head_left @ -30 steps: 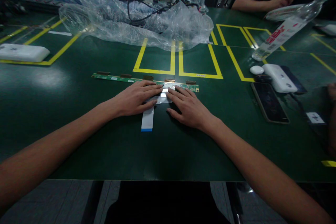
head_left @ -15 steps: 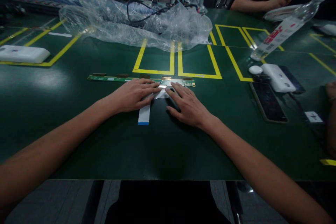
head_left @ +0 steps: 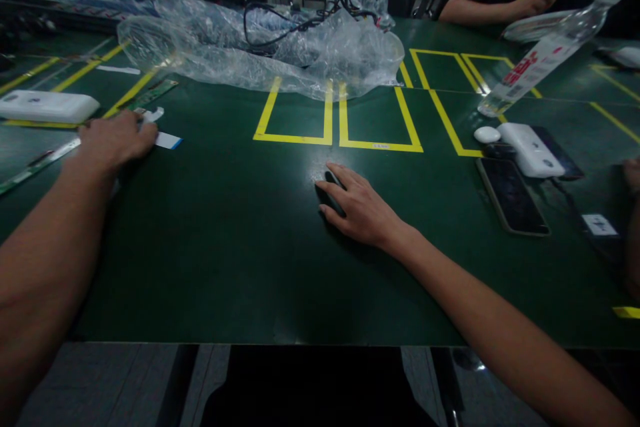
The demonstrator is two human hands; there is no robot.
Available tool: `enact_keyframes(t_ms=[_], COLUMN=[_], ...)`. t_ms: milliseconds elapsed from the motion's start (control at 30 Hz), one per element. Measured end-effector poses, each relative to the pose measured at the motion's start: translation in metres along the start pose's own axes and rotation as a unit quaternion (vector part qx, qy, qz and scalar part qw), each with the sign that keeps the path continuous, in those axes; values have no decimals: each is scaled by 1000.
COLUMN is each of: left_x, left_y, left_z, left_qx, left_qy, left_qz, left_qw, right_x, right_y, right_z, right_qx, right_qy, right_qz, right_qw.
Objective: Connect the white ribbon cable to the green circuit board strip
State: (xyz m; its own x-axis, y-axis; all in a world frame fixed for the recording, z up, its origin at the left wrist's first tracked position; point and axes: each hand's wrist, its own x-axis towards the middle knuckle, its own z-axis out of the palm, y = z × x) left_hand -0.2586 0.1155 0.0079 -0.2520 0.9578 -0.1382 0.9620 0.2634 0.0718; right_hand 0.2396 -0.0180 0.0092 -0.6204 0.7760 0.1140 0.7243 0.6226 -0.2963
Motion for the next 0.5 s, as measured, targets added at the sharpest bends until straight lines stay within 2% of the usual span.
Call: enact_keyframes(t_ms=[100, 167, 233, 300, 367, 433, 500], left_x=[-7, -20, -40, -67, -97, -126, -146], left_y=[20, 49, 87, 127, 162, 187, 201], left_z=[2, 4, 8, 14, 20, 26, 30], left_qx=[25, 32, 32, 37, 47, 54, 54], left_qy=[26, 21, 16, 25, 23, 4, -14], left_qz=[64, 141, 237, 349, 456, 526, 558], left_qw=[997, 989, 971, 936, 888, 849, 828], right_x=[-1, -1, -1, 0, 2, 3, 3], right_y=[1, 1, 2, 2, 2, 2, 1], right_z=[0, 0, 0, 0, 1, 2, 3], right_qx=[4, 9, 16, 20, 14, -2, -22], right_qy=[3, 4, 7, 15, 22, 12, -11], right_qz=[1, 4, 7, 14, 17, 12, 2], right_qw=[1000, 1000, 1000, 1000, 1000, 1000, 1000])
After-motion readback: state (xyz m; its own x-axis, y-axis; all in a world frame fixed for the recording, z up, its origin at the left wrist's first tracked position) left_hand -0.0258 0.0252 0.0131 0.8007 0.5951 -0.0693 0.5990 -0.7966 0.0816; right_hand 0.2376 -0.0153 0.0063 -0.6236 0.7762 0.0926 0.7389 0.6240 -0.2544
